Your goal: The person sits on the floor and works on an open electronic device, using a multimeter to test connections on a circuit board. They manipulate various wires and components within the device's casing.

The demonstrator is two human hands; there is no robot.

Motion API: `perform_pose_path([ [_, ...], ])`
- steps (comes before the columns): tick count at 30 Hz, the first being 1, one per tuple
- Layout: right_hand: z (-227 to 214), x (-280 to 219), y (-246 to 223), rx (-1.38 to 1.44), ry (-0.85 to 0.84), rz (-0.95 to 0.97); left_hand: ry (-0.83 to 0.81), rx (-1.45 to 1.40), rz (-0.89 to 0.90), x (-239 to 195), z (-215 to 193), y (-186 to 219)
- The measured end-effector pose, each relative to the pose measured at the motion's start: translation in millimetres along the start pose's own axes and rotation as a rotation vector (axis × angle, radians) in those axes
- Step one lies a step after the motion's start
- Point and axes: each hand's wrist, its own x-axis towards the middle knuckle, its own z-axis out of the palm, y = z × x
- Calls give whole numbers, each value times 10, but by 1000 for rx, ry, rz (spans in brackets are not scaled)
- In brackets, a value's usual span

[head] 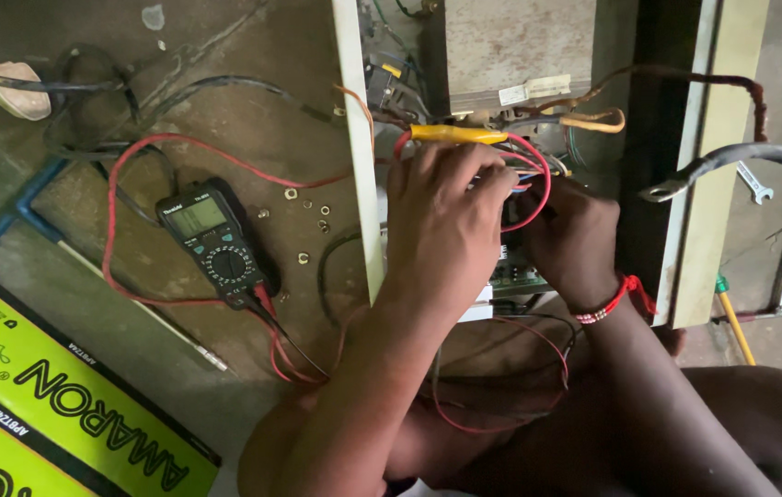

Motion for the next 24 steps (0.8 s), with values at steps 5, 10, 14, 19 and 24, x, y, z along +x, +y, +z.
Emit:
perform_pose_path([
  [5, -10, 17, -47, -8, -16, 1, -3, -8, -19, -9, 6, 3],
  [10, -1, 11, -45, -20, -17, -27, -10, -21, -27, -5, -9, 24],
  [14, 6, 9, 7, -24, -11, -13, 1, -39, -24, 10, -17, 30],
  [19, 14, -12, 34, 4, 0, -47, 21, -83, -27, 17, -12, -2],
  [24, 32, -7, 34, -22, -1, -25, 2, -107, -27, 13, -25, -23],
])
